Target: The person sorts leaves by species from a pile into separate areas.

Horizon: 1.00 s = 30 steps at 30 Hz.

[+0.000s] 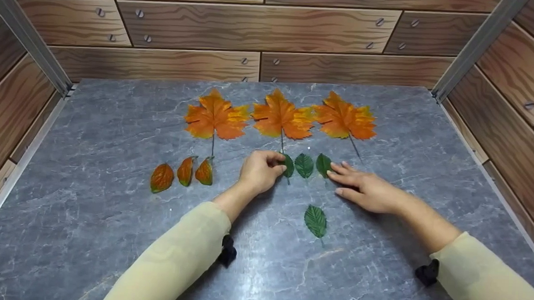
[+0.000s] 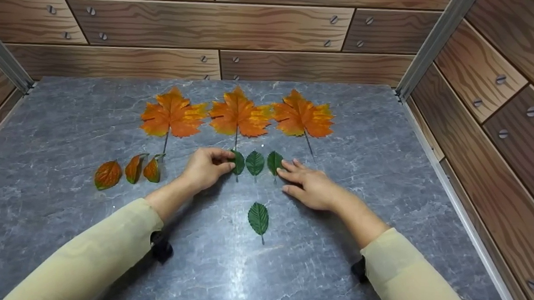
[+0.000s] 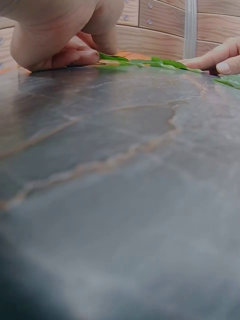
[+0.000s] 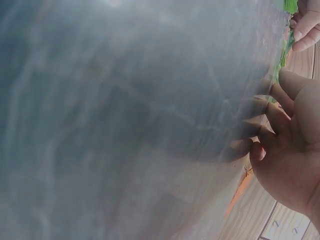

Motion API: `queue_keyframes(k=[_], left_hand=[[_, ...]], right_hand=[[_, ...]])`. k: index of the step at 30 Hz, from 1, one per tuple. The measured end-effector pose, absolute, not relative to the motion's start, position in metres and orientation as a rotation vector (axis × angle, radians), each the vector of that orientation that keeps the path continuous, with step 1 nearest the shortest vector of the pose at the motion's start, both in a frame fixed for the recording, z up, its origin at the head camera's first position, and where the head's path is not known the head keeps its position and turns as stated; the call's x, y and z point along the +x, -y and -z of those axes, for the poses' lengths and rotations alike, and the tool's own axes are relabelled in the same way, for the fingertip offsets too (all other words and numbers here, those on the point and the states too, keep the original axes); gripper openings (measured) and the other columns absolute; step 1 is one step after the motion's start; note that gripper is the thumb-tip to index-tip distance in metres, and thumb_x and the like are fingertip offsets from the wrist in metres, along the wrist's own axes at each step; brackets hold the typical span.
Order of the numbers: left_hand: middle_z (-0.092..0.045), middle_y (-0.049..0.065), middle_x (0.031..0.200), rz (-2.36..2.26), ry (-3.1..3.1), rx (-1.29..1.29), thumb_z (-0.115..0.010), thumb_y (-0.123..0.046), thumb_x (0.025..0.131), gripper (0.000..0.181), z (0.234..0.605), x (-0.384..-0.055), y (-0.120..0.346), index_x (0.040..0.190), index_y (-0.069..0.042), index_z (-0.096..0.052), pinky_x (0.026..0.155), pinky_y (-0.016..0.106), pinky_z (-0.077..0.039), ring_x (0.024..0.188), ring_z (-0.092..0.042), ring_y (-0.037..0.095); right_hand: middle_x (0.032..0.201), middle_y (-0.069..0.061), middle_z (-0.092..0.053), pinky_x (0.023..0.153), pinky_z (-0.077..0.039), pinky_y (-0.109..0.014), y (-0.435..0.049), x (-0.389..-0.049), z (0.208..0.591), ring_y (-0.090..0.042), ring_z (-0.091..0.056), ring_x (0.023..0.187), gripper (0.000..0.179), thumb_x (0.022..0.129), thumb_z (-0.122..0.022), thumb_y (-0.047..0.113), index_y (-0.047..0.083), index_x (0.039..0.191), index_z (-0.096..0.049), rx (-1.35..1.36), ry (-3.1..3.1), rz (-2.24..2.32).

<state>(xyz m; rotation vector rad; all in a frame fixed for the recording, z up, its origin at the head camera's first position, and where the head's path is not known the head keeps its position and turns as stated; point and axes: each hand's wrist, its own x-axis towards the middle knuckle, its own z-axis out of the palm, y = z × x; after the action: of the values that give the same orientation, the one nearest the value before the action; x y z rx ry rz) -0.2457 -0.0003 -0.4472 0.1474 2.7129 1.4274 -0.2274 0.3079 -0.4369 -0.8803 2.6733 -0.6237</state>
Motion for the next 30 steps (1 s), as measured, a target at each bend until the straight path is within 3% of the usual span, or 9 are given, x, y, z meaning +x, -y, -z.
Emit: queue_keyframes(k=[8, 16, 24, 30], left_hand=[[-0.073, 0.002, 0.098, -1.511, -2.706, 0.151, -0.079, -0.017, 0.099, 0.021, 0.448, -0.243, 0.001, 0.119, -0.013, -0.083, 0.087, 0.037, -0.053, 0.093, -0.064, 0.020], [-0.065, -0.001, 0.082, -1.791, -2.610, 0.114, -0.080, -0.013, 0.097, 0.020, 0.446, -0.236, -0.001, 0.115, -0.006, -0.083, 0.071, 0.029, -0.048, 0.077, -0.055, 0.013], [-0.064, -0.002, 0.077, -1.881, -2.458, 0.276, -0.082, -0.007, 0.093, 0.024, 0.443, -0.211, -0.011, 0.116, -0.001, -0.080, 0.059, 0.020, -0.046, 0.068, -0.055, 0.008], [-0.067, -0.002, 0.076, -1.810, -2.400, 0.391, -0.083, -0.008, 0.093, 0.028, 0.444, -0.193, -0.018, 0.119, -0.001, -0.079, 0.058, 0.021, -0.048, 0.066, -0.056, 0.008]], right_hand=[[0.172, -0.007, -0.029, 0.118, -0.015, -0.078, -0.307, -0.227, 0.436, -0.041, -0.020, 0.159, 0.053, 0.112, -0.056, 0.034, 0.015, 0.161, -0.047, -0.857, -2.672, 0.609], [0.172, -0.007, -0.029, 0.120, -0.015, -0.074, -0.308, -0.227, 0.437, -0.041, -0.019, 0.159, 0.053, 0.112, -0.056, 0.034, 0.013, 0.161, -0.047, -0.860, -2.670, 0.614], [0.172, -0.007, -0.030, 0.122, -0.018, -0.070, -0.308, -0.228, 0.437, -0.041, -0.020, 0.158, 0.053, 0.112, -0.056, 0.034, 0.013, 0.160, -0.048, -0.862, -2.665, 0.625], [0.172, -0.006, -0.030, 0.120, -0.017, -0.074, -0.308, -0.227, 0.437, -0.041, -0.020, 0.159, 0.053, 0.112, -0.056, 0.035, 0.014, 0.160, -0.048, -0.841, -2.666, 0.626]])
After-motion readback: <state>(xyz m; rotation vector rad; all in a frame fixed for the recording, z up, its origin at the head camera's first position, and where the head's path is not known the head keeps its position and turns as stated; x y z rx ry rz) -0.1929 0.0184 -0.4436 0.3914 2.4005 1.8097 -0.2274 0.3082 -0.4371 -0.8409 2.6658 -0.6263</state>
